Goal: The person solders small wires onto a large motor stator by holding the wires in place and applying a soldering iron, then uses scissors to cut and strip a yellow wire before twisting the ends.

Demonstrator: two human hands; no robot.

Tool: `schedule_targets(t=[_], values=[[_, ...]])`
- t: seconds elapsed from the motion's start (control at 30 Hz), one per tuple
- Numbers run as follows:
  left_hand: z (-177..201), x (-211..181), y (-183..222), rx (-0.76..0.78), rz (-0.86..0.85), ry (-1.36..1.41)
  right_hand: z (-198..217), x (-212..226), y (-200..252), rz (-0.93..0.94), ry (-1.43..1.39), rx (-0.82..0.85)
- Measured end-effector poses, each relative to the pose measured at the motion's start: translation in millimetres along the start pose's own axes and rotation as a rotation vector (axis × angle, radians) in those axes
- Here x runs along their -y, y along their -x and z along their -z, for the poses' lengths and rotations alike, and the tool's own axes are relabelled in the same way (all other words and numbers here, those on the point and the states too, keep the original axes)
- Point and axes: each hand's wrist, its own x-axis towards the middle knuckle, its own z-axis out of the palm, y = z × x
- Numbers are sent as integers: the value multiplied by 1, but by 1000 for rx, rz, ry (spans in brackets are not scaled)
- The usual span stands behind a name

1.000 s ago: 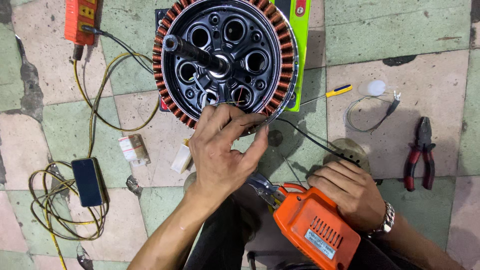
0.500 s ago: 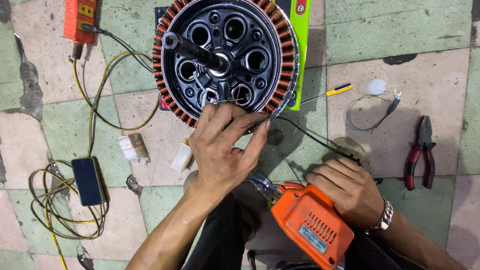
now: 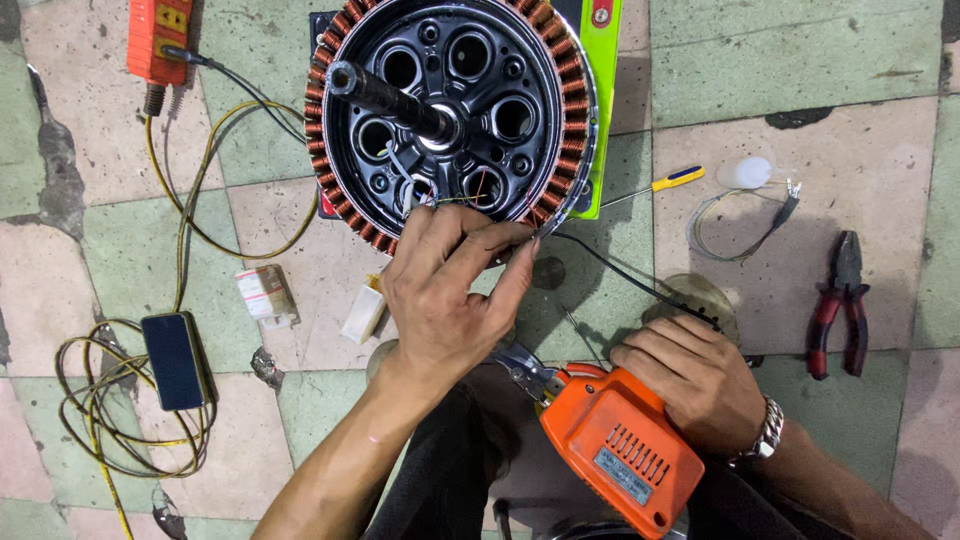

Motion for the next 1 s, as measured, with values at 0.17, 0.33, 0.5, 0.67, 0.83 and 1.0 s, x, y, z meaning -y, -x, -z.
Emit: schedule_targets(t=[0.17, 0.33, 0.5, 0.67, 0.83, 1.0], values=[[-1, 0, 0, -10, -10, 1, 5, 1, -3, 9, -2, -7], [-1, -1, -2, -9, -21, -9, 6, 1, -5, 5, -13, 0], [-1, -2, -2, -7, -46, -49, 4, -1, -1, 26, 7, -19], [-1, -2, -4, -1, -68, -58, 2, -2, 0, 9, 0, -9], [6, 1, -1, 39, -71, -50, 2, -6, 0, 38, 8, -17], [32, 8, 40, -15, 3, 50, -25, -28, 3, -61, 31, 134]])
